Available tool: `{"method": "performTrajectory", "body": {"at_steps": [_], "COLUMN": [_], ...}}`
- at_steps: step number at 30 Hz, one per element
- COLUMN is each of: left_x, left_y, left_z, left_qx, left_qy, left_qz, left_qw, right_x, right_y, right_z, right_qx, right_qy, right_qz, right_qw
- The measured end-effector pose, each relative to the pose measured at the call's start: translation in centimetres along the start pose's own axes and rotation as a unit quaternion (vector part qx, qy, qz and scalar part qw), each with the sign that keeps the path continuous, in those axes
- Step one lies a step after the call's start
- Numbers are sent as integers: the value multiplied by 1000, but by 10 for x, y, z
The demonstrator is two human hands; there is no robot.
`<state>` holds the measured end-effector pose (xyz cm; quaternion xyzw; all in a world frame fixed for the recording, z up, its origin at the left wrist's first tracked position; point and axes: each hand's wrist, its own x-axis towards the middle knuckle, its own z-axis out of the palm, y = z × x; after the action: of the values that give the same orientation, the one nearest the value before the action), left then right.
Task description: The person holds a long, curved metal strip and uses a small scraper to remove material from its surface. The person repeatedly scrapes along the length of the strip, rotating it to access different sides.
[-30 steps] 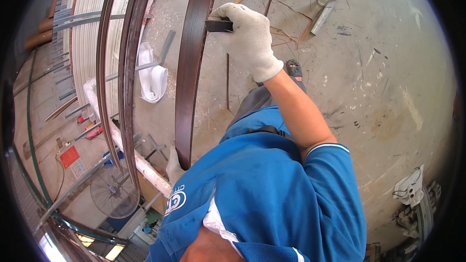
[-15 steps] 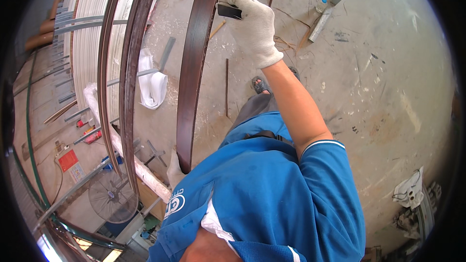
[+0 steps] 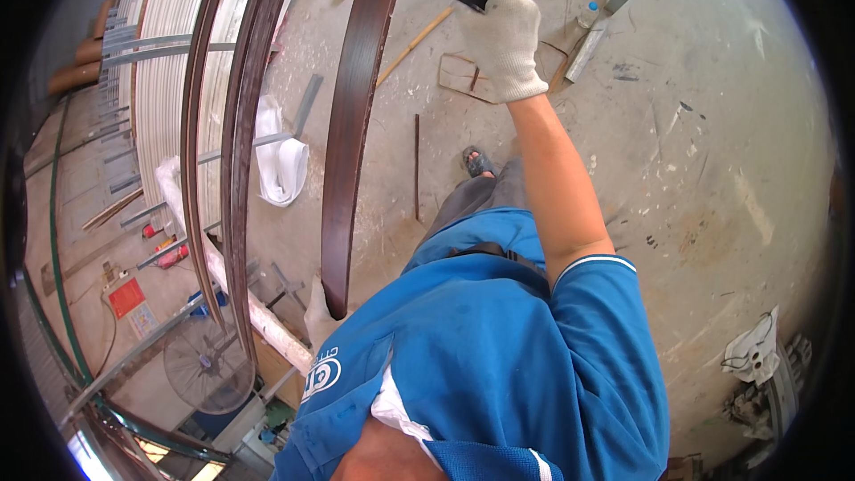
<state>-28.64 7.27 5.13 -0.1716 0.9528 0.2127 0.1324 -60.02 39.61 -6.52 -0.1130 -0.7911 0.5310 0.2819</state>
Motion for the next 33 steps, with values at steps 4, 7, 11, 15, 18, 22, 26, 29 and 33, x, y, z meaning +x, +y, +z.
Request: {"method": "performTrajectory", "body": {"at_steps": [4,7,11,15,18,22,26,29,33], "left_x": [4,3,2,1,2,3,4,5,6], "left_y": [0,0,0,-2,-2,1,3,2,0], "left_z": [2,3,3,2,2,-1,-2,1,3], "left_qx": [-10,-11,-3,-3,1,-6,15,3,12], "left_qy": [-3,-4,-2,-2,3,-14,-12,-18,-2], "left_qz": [-7,-13,-25,-38,-35,-39,-13,-51,-3], "left_qw": [1000,1000,1000,999,999,999,1000,999,1000], "right_x": [-20,-30,-29,-28,-29,-16,4,3,-19], "right_y": [-7,-17,-28,-33,-32,-23,-11,-8,-15], "right_z": [5,14,22,26,28,23,11,6,13], "right_qx": [217,107,58,-14,-66,-47,-15,74,89], "right_qy": [-143,-84,-39,-15,-31,-21,6,-40,-112], "right_qz": [-29,-98,-114,-155,-179,-166,-86,-79,-116], "right_qw": [965,986,991,988,981,985,996,993,983]}}
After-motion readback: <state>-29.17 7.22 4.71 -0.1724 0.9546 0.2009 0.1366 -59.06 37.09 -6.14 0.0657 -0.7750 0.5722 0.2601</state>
